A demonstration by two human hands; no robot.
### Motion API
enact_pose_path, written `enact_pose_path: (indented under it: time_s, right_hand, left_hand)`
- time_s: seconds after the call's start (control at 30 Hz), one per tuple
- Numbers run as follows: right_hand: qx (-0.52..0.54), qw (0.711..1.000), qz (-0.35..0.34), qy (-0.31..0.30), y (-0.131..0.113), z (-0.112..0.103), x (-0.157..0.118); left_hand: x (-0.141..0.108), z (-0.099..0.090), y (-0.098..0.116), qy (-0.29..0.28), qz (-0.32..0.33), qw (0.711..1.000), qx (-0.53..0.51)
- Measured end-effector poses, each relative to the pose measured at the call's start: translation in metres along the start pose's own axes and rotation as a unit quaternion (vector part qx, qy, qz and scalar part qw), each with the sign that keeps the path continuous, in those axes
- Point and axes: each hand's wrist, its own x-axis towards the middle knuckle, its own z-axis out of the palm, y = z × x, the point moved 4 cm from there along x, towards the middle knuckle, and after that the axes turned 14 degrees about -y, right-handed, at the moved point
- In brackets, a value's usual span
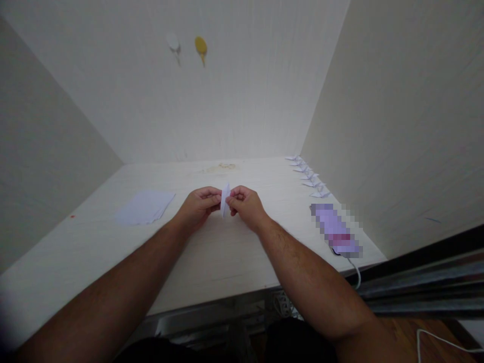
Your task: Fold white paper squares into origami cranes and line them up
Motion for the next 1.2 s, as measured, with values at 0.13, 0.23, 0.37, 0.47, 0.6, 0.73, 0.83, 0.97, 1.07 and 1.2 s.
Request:
enact_pose_path:
  time_s: [0.13,0.23,0.37,0.47,0.6,0.73,0.83,0.97,1.07,1.2]
  right_hand:
    - [0.004,1.000,0.005,-0.001,0.001,0.000,0.000]
    - [0.006,1.000,0.007,0.001,0.001,0.000,0.001]
    - [-0.005,1.000,0.002,0.001,0.000,0.001,0.000]
    - [-0.023,1.000,0.004,0.005,0.000,0.001,0.001]
    - [-0.044,0.999,0.005,0.011,-0.001,0.001,0.001]
    - [-0.061,0.998,0.001,0.020,-0.002,0.002,0.001]
    - [-0.076,0.997,0.002,0.030,-0.003,0.003,0.000]
    - [-0.081,0.996,0.004,0.039,-0.003,0.003,0.000]
    - [-0.086,0.995,0.003,0.041,-0.003,0.003,0.000]
    - [-0.087,0.995,0.002,0.044,-0.003,0.002,0.000]
  left_hand:
    - [0.000,0.001,0.000,0.003,-0.002,1.000,0.011]
    - [-0.001,0.002,0.003,0.020,0.009,0.999,0.050]
    - [-0.001,0.004,0.008,0.043,0.028,0.991,0.121]
    - [-0.001,0.004,0.010,0.052,0.039,0.986,0.152]
    - [0.000,0.004,0.010,0.047,0.043,0.986,0.156]
    - [0.000,0.003,0.009,0.040,0.035,0.986,0.158]
    - [0.001,0.002,0.005,0.031,0.022,0.989,0.140]
    - [0.002,0.000,0.001,0.021,0.016,0.994,0.105]
    - [0.002,0.000,0.001,0.010,0.018,0.995,0.100]
    - [0.002,0.001,0.002,-0.004,0.020,0.994,0.108]
